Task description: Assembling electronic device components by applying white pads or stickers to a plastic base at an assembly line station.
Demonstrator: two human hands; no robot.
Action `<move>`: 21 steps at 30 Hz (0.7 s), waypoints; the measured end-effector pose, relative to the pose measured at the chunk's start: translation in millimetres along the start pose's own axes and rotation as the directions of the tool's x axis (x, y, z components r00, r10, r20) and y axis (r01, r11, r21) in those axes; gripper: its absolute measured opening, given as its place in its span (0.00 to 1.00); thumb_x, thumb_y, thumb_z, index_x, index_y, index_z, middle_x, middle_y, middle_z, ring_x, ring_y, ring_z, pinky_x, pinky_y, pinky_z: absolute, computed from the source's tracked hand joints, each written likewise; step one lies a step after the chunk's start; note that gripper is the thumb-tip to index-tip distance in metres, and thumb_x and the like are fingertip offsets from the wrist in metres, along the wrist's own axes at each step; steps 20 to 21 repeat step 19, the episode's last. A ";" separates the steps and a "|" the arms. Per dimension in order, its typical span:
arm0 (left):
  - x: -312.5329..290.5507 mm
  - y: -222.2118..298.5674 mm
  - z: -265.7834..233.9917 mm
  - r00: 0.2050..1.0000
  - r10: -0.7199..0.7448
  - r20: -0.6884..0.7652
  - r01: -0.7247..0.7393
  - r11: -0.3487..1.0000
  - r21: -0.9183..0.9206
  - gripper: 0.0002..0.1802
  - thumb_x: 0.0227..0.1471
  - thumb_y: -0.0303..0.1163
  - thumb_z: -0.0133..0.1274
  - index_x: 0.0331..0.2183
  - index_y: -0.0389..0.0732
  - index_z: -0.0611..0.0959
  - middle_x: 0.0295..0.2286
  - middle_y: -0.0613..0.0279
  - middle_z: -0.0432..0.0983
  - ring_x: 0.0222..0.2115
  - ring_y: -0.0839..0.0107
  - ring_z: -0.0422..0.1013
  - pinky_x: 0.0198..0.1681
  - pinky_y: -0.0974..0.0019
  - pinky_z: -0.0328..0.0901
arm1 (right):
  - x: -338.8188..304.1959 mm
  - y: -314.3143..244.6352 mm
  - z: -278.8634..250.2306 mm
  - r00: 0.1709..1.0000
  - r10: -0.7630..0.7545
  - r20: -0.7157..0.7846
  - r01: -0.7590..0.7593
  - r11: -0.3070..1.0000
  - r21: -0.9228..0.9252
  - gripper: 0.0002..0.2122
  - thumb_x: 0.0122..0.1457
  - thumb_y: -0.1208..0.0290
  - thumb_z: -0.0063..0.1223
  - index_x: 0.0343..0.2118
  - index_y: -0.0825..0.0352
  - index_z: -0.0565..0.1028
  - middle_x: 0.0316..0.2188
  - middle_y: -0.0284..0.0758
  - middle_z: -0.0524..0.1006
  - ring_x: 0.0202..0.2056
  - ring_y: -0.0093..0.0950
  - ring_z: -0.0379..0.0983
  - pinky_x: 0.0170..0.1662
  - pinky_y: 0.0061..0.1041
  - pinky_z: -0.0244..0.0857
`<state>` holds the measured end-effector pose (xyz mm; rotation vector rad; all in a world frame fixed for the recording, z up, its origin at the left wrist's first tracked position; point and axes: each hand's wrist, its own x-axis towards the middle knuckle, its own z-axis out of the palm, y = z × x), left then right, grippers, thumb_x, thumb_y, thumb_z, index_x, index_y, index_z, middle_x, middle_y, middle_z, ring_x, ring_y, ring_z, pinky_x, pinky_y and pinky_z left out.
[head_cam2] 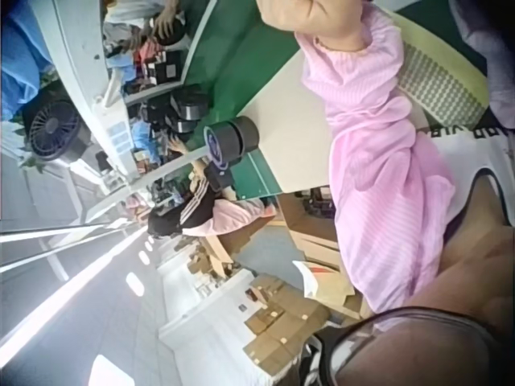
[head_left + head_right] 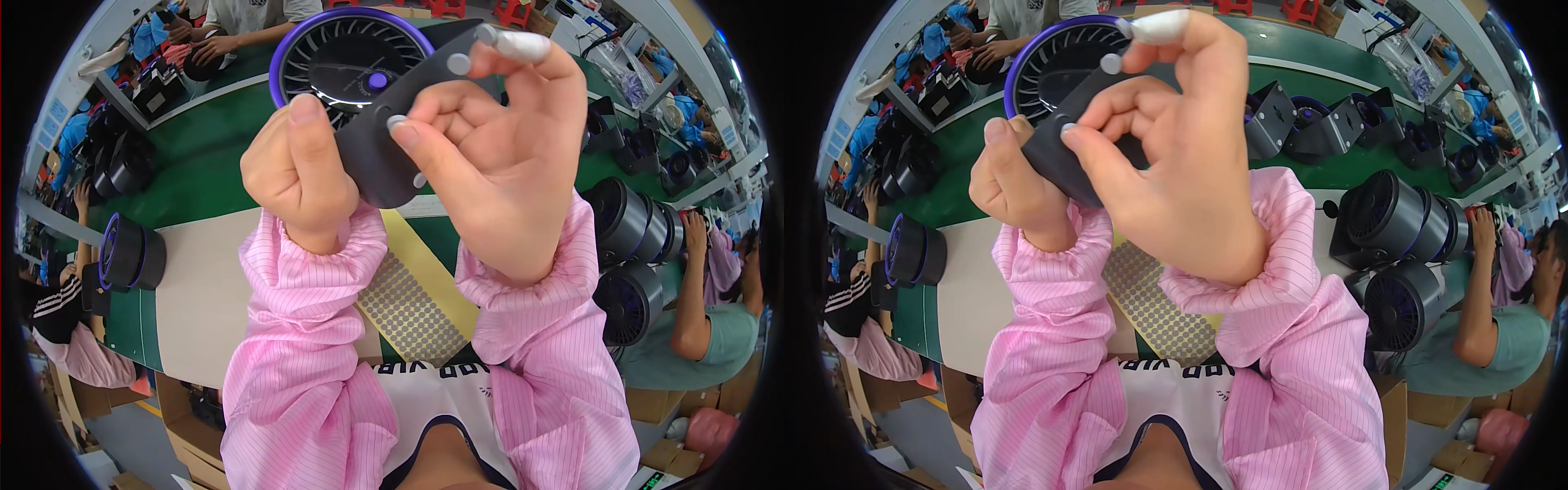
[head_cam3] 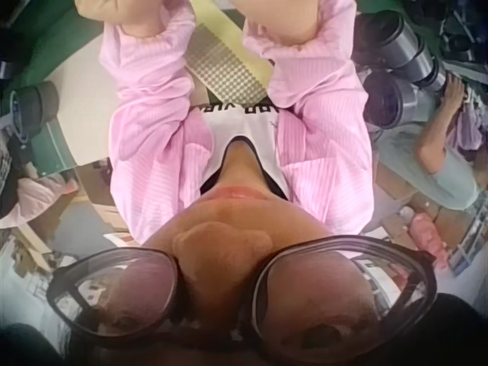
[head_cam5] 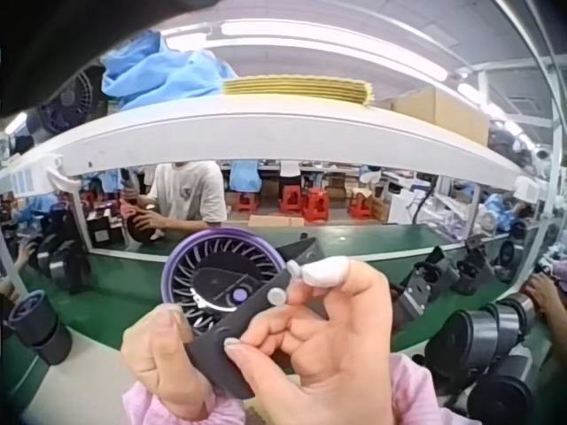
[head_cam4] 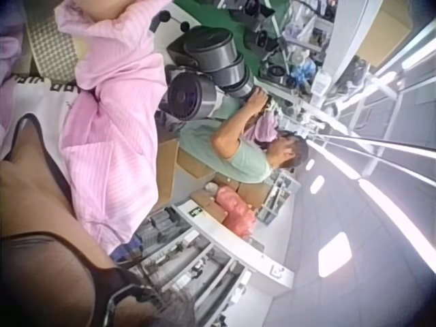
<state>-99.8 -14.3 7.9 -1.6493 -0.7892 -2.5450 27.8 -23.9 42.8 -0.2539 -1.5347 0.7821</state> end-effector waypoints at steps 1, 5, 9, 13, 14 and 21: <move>-0.8 1.9 -0.3 1.000 0.000 0.002 0.000 1.000 -0.002 0.21 0.52 0.25 0.41 0.09 0.35 0.62 0.08 0.70 0.54 0.12 0.82 0.47 0.14 0.72 0.41 | 1.2 -0.1 1.2 1.000 0.012 0.018 -0.013 0.999 0.050 0.32 0.40 0.95 0.51 0.48 0.67 0.52 0.39 0.38 0.57 0.32 0.25 0.68 0.31 0.18 0.67; -1.2 7.0 -1.1 0.996 -0.025 0.090 0.018 0.997 0.081 0.22 0.54 0.29 0.39 0.10 0.37 0.62 0.11 0.69 0.57 0.14 0.84 0.49 0.16 0.74 0.44 | 3.6 -9.8 0.1 0.995 0.101 -0.016 -0.102 0.992 -0.078 0.31 0.40 0.95 0.51 0.47 0.68 0.52 0.38 0.39 0.58 0.31 0.25 0.69 0.31 0.19 0.68; -1.7 9.2 1.3 0.996 0.020 0.085 -0.026 0.997 0.074 0.22 0.53 0.27 0.40 0.10 0.36 0.62 0.11 0.69 0.57 0.14 0.83 0.49 0.16 0.75 0.43 | 3.8 -5.0 0.0 0.991 0.122 -0.051 -0.121 0.992 0.031 0.31 0.39 0.94 0.52 0.46 0.68 0.52 0.36 0.38 0.60 0.31 0.24 0.69 0.32 0.18 0.67; -2.3 4.4 6.6 0.997 0.051 0.066 -0.057 0.994 0.092 0.22 0.53 0.27 0.39 0.09 0.37 0.61 0.10 0.70 0.55 0.14 0.83 0.48 0.16 0.74 0.43 | 17.5 3.1 -21.0 0.992 0.004 -0.124 -0.030 0.978 -0.209 0.30 0.40 0.92 0.55 0.46 0.68 0.54 0.31 0.36 0.65 0.30 0.21 0.67 0.33 0.16 0.66; -4.0 3.9 5.8 0.998 0.021 0.057 -0.025 0.997 0.072 0.22 0.53 0.27 0.39 0.09 0.38 0.60 0.10 0.70 0.55 0.14 0.83 0.48 0.16 0.74 0.43 | 21.0 8.1 -30.9 0.985 0.024 -0.173 -0.035 0.997 -0.064 0.28 0.43 0.90 0.54 0.46 0.70 0.54 0.30 0.36 0.67 0.30 0.20 0.67 0.33 0.16 0.65; -5.9 8.8 3.3 0.998 0.010 0.057 -0.010 1.000 -0.002 0.22 0.53 0.29 0.39 0.09 0.40 0.59 0.09 0.69 0.53 0.12 0.81 0.48 0.16 0.73 0.44 | 23.1 1.5 -58.6 0.979 0.147 -0.143 -0.163 0.981 -0.101 0.23 0.49 0.86 0.49 0.47 0.73 0.53 0.33 0.41 0.71 0.30 0.21 0.68 0.34 0.16 0.65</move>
